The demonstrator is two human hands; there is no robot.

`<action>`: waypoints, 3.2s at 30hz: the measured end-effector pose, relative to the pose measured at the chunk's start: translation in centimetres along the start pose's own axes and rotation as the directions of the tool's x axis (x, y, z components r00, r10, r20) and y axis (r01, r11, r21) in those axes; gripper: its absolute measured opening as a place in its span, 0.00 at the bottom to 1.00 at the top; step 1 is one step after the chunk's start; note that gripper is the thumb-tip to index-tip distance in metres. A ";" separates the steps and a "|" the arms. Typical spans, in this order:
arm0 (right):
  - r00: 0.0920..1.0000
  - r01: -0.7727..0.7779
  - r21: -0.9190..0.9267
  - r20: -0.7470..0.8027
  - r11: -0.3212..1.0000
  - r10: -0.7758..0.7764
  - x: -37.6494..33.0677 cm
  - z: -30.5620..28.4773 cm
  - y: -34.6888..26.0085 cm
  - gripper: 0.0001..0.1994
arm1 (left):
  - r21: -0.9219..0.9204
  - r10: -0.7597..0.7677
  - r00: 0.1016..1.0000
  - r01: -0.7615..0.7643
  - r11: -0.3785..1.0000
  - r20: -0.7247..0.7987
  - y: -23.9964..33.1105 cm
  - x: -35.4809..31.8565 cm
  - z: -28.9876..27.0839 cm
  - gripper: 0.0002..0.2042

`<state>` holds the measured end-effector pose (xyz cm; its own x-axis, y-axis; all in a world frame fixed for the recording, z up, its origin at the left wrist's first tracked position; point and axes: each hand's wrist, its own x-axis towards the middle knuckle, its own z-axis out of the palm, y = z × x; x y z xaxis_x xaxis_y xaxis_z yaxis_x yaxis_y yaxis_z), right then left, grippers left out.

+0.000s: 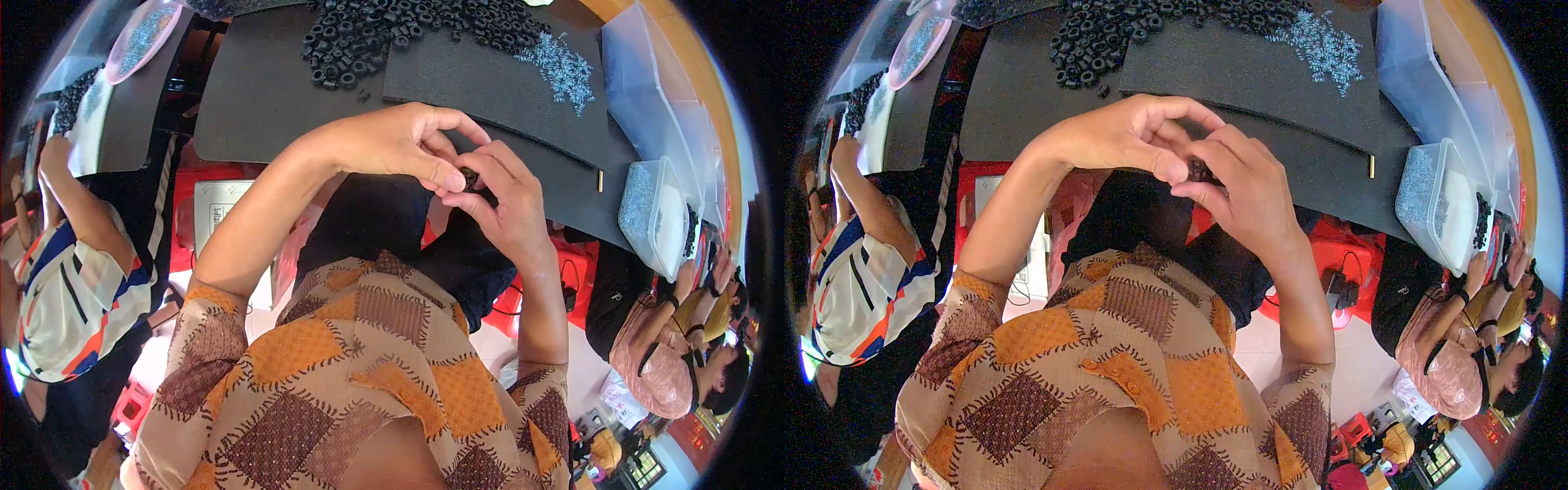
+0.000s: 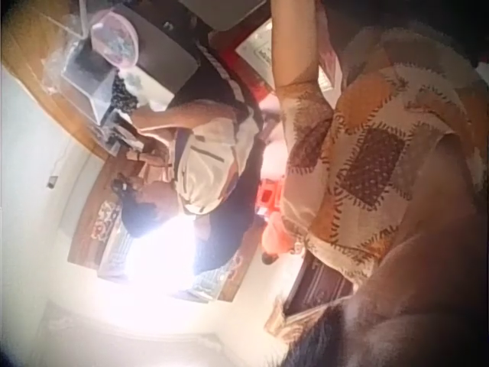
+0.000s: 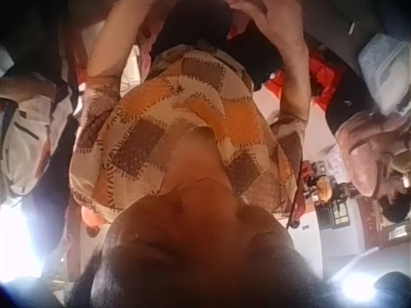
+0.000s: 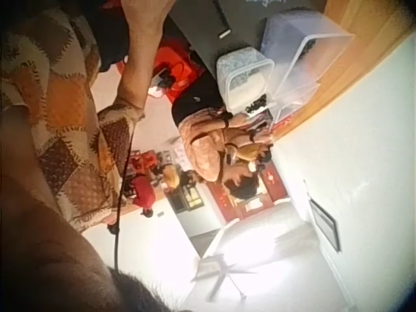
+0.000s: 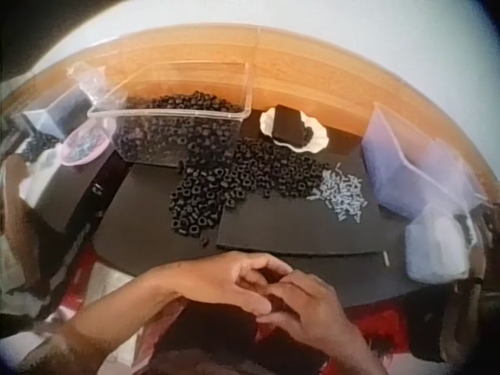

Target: The person repeatedly picks up small black rings and small components by hand, inserts each small component into a ring, and presses them together.

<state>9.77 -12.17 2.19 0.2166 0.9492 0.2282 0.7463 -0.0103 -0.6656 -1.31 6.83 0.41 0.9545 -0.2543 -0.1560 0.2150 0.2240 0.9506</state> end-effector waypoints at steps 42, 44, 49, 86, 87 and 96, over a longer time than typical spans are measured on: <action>0.963 -0.005 0.149 -0.265 0.989 0.045 -0.8 2.6 0.2 0.10 | 0.747 0.517 0.761 -0.066 0.661 -0.391 -2.5 -1.2 4.3 0.21; 0.954 -0.066 0.174 -0.276 0.982 0.114 -0.6 3.0 -0.1 0.07 | 0.777 0.551 0.742 -0.065 0.626 -0.382 -2.8 -1.3 4.4 0.19; 0.935 -0.144 0.239 -0.285 0.960 0.211 -0.5 3.3 -0.9 0.06 | 0.814 0.599 0.719 -0.081 0.576 -0.352 -2.9 -1.5 4.4 0.12; 0.812 -0.516 0.511 0.039 0.687 0.582 1.5 0.7 0.4 0.12 | 0.700 0.538 0.666 -0.033 0.713 -0.517 -2.5 0.2 4.7 0.08; 0.810 -0.540 0.490 0.082 0.684 0.581 1.6 0.5 0.5 0.12 | 0.705 0.545 0.667 -0.041 0.708 -0.508 -2.4 0.2 4.6 0.08; 0.860 -0.497 0.395 0.109 0.772 0.498 1.7 0.3 0.3 0.14 | 0.730 0.504 0.732 -0.012 0.683 -0.459 -2.1 0.1 4.4 0.08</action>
<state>10.24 -10.43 2.15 0.4896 0.8456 -0.2125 0.2199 -0.3556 -0.9084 -2.53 2.19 -0.42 0.9016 0.3588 0.2417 -0.0158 -0.5310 0.8472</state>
